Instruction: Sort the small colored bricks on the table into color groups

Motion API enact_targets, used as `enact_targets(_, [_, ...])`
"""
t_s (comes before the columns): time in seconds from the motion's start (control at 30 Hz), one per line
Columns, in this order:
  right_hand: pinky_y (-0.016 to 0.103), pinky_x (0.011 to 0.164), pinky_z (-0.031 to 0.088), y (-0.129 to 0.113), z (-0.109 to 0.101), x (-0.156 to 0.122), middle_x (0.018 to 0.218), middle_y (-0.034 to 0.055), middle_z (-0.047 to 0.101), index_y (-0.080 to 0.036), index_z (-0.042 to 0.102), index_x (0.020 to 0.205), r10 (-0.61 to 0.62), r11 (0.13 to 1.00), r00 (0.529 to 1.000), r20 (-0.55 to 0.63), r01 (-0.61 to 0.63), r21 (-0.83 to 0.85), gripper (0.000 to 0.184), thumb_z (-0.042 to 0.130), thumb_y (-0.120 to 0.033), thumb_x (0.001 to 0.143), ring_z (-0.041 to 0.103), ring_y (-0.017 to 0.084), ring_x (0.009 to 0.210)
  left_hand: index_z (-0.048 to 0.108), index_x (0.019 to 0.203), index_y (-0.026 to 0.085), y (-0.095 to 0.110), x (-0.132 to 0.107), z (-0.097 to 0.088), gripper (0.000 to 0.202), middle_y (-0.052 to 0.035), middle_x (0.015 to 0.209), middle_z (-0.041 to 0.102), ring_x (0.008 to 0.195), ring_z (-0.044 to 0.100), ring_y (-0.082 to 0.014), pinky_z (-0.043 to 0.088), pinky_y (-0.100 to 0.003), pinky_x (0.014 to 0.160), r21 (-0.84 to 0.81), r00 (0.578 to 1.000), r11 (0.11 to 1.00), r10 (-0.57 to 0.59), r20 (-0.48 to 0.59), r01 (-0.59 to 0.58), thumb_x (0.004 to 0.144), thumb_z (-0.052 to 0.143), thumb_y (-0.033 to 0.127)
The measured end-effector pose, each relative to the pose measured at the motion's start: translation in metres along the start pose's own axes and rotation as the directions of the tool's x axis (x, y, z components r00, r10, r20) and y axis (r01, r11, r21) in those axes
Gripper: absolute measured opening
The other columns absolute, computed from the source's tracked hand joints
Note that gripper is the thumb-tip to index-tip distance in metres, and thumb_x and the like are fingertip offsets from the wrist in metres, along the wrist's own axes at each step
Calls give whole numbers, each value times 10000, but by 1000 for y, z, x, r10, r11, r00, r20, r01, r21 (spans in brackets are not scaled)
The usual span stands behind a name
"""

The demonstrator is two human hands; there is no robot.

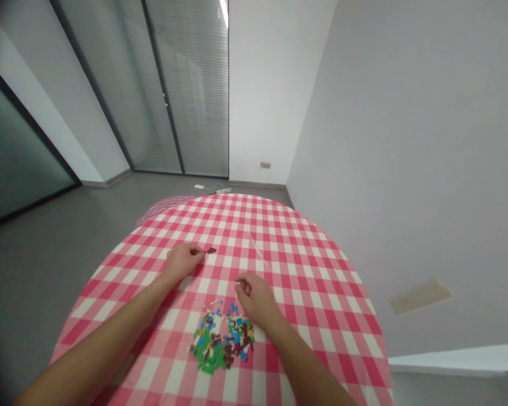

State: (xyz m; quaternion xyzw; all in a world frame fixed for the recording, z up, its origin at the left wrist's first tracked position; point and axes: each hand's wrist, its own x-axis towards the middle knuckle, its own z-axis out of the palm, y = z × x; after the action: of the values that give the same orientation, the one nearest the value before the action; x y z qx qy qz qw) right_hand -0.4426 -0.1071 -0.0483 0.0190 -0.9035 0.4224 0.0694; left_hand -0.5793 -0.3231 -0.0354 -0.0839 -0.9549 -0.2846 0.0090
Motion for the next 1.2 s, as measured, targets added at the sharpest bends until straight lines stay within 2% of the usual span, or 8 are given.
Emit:
enact_targets(0.3, [269, 588, 423, 0, 0, 0, 712, 15, 603, -179, 657, 970, -9, 1000, 1000, -5, 9, 22, 173, 541, -239, 857, 532, 154, 627, 751, 775, 234, 2, -6, 4, 166, -72, 801, 745, 862, 648, -289, 406, -404, 783, 31, 998, 999, 31, -49, -30, 798, 603, 305])
enact_targets(0.83, [271, 593, 426, 1, 1, 0, 712, 13, 604, -173, 656, 971, -7, 1000, 1000, -7, 8, 25, 179, 535, -239, 856, 538, 155, 631, 776, 797, 256, 2, -7, 3, 187, -68, 836, 762, 869, 652, -286, 389, -403, 761, 12, 998, 998, 64, -23, -64, 810, 610, 343])
enact_targets(1.07, [279, 608, 440, 5, 2, 0, 738, 26, 628, -176, 662, 980, -4, 999, 1000, -4, 4, 33, 183, 540, -243, 862, 565, 165, 657, 784, 886, 268, -4, -8, 2, 236, -66, 851, 761, 874, 648, -284, 397, -396, 771, 21, 991, 990, 136, 9, -136, 850, 555, 314])
enact_targets(1.2, [283, 615, 441, 3, 1, 0, 735, 26, 636, -173, 665, 969, -21, 1000, 1000, 6, 21, 6, 174, 547, -237, 859, 571, 165, 656, 772, 839, 249, -11, -21, -5, 229, -68, 882, 761, 863, 648, -266, 414, -378, 763, -9, 978, 979, 202, 41, -202, 838, 544, 271])
